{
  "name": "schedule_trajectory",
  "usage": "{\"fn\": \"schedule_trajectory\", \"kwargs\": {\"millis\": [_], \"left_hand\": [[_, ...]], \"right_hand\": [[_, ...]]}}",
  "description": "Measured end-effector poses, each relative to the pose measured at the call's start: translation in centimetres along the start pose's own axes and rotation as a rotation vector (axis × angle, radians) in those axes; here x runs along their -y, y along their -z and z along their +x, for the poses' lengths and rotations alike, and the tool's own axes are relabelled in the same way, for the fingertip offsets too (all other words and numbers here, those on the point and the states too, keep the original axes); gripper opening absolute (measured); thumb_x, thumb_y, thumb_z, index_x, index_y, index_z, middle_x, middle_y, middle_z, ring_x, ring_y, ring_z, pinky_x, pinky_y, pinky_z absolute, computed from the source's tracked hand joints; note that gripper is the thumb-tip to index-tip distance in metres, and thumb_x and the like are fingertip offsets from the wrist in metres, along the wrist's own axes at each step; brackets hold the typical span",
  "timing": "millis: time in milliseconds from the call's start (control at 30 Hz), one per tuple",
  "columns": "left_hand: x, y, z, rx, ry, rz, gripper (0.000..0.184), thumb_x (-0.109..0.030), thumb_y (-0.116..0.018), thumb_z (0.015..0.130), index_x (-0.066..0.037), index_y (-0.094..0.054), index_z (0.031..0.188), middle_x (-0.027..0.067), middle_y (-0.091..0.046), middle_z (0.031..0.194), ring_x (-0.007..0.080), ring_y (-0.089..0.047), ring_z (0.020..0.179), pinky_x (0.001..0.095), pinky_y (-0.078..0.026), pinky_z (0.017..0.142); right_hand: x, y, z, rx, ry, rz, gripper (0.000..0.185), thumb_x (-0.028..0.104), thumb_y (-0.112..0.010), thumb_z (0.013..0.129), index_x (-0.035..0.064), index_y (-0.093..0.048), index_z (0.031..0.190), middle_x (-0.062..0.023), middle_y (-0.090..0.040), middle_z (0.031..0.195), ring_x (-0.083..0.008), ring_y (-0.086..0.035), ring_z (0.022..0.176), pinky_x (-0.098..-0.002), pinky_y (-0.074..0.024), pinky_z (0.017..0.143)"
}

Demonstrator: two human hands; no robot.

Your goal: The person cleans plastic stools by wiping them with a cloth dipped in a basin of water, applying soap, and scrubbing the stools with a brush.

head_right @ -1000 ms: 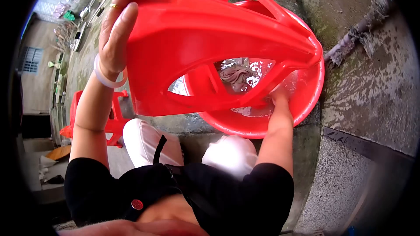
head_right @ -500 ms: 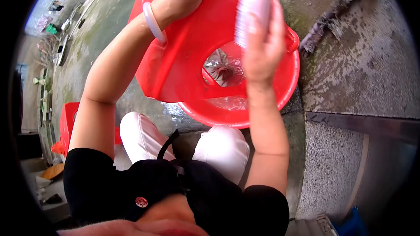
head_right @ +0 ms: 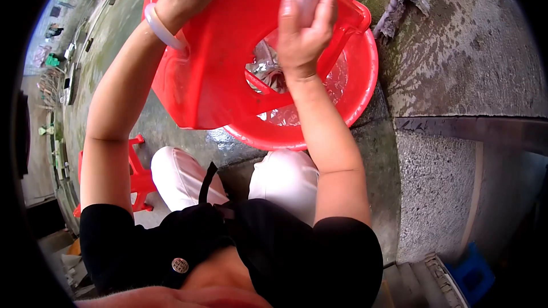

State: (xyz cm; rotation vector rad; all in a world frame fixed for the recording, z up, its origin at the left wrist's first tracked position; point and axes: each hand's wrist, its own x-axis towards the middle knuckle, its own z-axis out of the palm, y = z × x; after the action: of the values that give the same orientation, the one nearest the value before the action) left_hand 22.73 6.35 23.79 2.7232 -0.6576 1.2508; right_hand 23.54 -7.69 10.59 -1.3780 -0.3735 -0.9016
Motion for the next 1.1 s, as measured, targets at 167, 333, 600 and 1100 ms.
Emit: {"fn": "schedule_trajectory", "kwargs": {"millis": [167,333,600,1100], "left_hand": [[-2.4,1.2,0.5,0.076,0.271,-0.161,0.021,-0.02,-0.055,0.09,0.001,-0.057,0.091,0.0202,-0.058,0.088,0.0338,-0.054,0.087,0.0414,-0.044,0.077],[-1.4,0.6,0.8,0.092,0.322,-0.196,0.023,-0.021,-0.054,0.09,0.002,-0.058,0.092,0.0205,-0.059,0.086,0.0332,-0.055,0.085,0.0407,-0.045,0.079],[-0.8,0.8,1.1,0.121,0.341,-0.207,0.022,-0.02,-0.054,0.088,0.002,-0.058,0.089,0.0201,-0.06,0.086,0.0341,-0.057,0.085,0.0404,-0.045,0.078],[-7.1,7.1,-6.2,0.076,0.176,-0.167,0.025,-0.012,-0.063,0.074,-0.004,-0.057,0.097,0.0117,-0.058,0.095,0.0335,-0.053,0.098,0.0514,-0.03,0.104]], "right_hand": [[-7.7,2.9,-1.1,-0.08,-0.399,-0.159,0.059,0.027,-0.057,0.092,-0.0088,-0.038,0.136,-0.0281,-0.055,0.12,-0.0373,-0.06,0.103,-0.0418,-0.0506,0.087],[0.7,0.1,-4.1,0.049,-0.058,0.047,0.075,0.031,-0.06,0.09,-0.0056,-0.022,0.144,-0.0277,-0.036,0.139,-0.0378,-0.042,0.125,-0.0452,-0.0347,0.104],[-12.3,3.7,-2.4,-0.004,-0.178,-0.619,0.068,0.034,-0.057,0.091,-0.0014,-0.03,0.142,-0.0251,-0.048,0.13,-0.0358,-0.045,0.122,-0.0483,-0.0362,0.099],[6.6,7.3,1.2,0.533,-0.168,0.123,0.054,0.014,-0.07,0.08,-0.0048,-0.052,0.128,-0.0182,-0.057,0.126,-0.0299,-0.055,0.116,-0.0382,-0.0428,0.099]]}}
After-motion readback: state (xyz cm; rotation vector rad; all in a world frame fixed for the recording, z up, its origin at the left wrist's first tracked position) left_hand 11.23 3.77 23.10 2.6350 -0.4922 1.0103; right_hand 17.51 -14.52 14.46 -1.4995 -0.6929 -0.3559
